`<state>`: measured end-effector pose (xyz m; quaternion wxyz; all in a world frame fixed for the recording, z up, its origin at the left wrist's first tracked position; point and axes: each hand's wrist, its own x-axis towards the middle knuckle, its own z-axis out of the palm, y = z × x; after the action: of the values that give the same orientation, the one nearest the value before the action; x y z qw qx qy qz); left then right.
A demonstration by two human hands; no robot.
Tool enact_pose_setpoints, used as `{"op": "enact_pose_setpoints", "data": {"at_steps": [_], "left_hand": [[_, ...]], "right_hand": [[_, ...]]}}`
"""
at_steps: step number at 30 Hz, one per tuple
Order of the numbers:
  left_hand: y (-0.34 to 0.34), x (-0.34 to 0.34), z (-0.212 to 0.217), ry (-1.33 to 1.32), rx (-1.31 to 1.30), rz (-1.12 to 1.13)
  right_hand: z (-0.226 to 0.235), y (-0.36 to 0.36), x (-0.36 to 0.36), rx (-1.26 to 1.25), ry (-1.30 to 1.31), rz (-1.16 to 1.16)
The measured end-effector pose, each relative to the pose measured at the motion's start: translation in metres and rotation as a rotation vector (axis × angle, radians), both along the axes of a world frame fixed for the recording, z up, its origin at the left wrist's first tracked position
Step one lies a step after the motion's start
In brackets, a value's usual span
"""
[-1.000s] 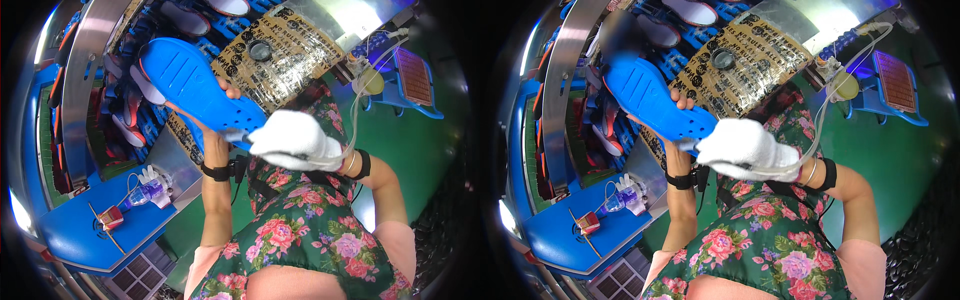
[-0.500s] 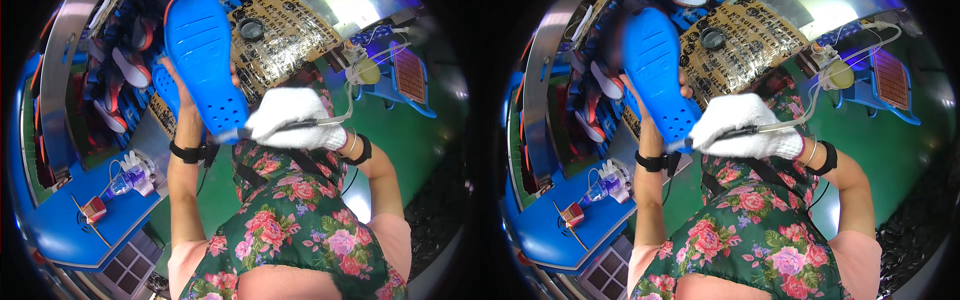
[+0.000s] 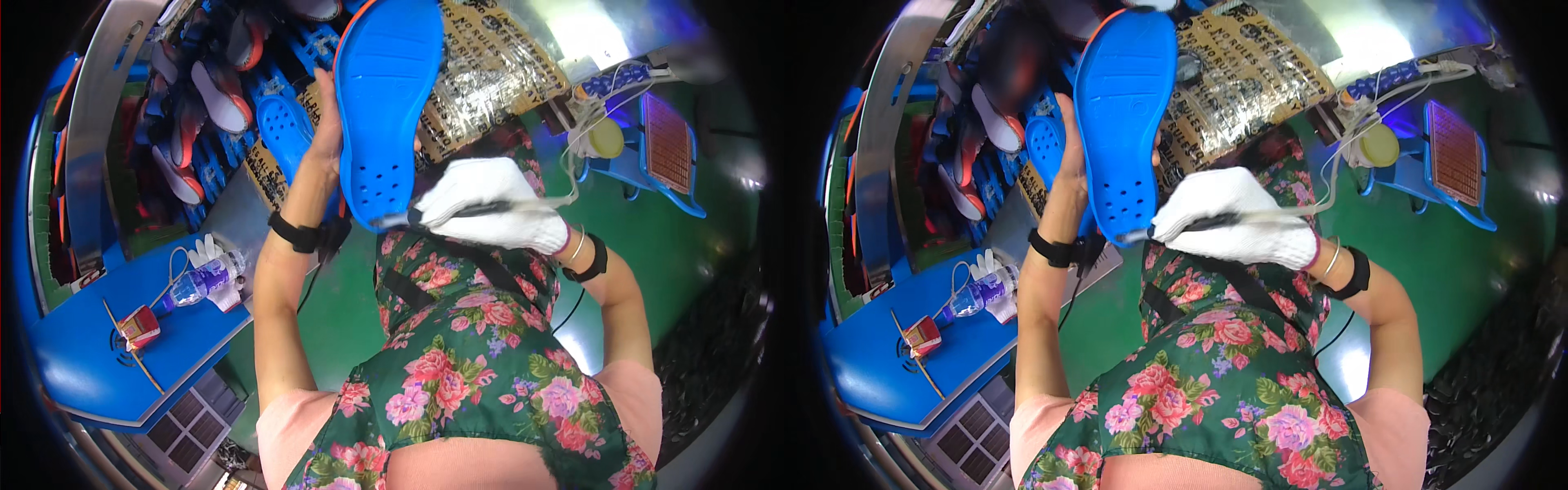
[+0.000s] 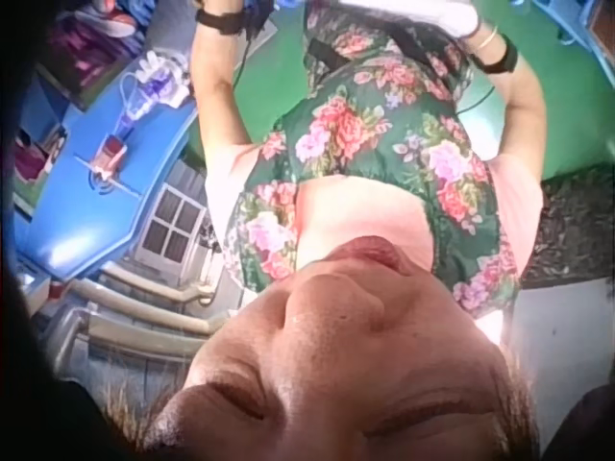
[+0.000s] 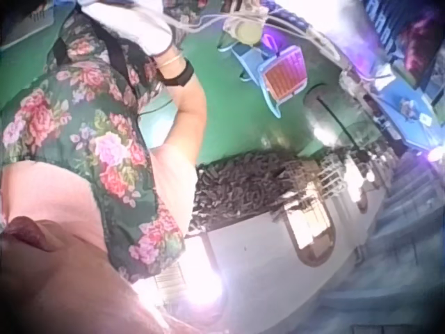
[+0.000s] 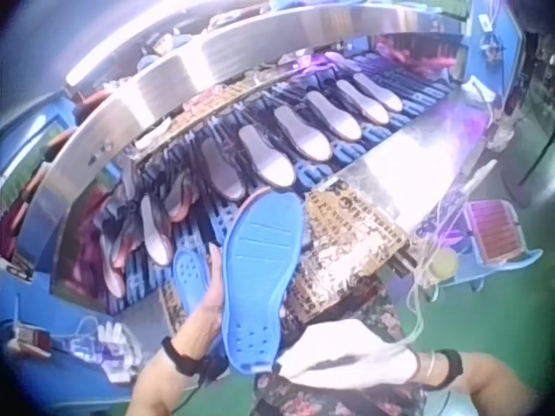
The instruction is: Apply glue or paint to the edges of shoe soles using a brush.
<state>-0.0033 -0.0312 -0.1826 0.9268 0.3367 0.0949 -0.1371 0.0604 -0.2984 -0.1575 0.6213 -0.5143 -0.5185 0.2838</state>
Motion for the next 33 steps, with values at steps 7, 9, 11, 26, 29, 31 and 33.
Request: {"op": "enact_pose_setpoints", "data": {"at_steps": [7, 9, 11, 26, 29, 31, 33], "left_hand": [[-0.015, 0.005, -0.008, -0.203, -0.212, 0.503], [-0.027, -0.001, -0.002, -0.112, -0.386, 0.672], [-0.030, -0.017, -0.001, -0.077, -0.497, 0.848], [-0.112, -0.082, 0.000, -0.121, -0.392, 0.276], [-0.124, -0.074, -0.004, -0.163, -0.729, 0.254], [-0.129, -0.068, 0.000, -0.166, -0.776, 0.262], [-0.130, -0.067, -0.001, -0.155, -0.759, 0.253]], "right_hand": [[-0.010, -0.014, 0.018, 0.029, 1.027, -0.265], [-0.017, -0.011, 0.020, 0.081, 1.109, -0.334], [-0.026, -0.006, 0.019, 0.108, 1.149, -0.372], [0.028, 0.004, 0.025, 0.001, 0.438, -0.437], [0.043, 0.010, 0.036, 0.135, 0.030, -0.505], [0.058, 0.015, 0.040, 0.242, -0.177, -0.528], [0.068, 0.024, 0.044, 0.303, -0.296, -0.557]]}}
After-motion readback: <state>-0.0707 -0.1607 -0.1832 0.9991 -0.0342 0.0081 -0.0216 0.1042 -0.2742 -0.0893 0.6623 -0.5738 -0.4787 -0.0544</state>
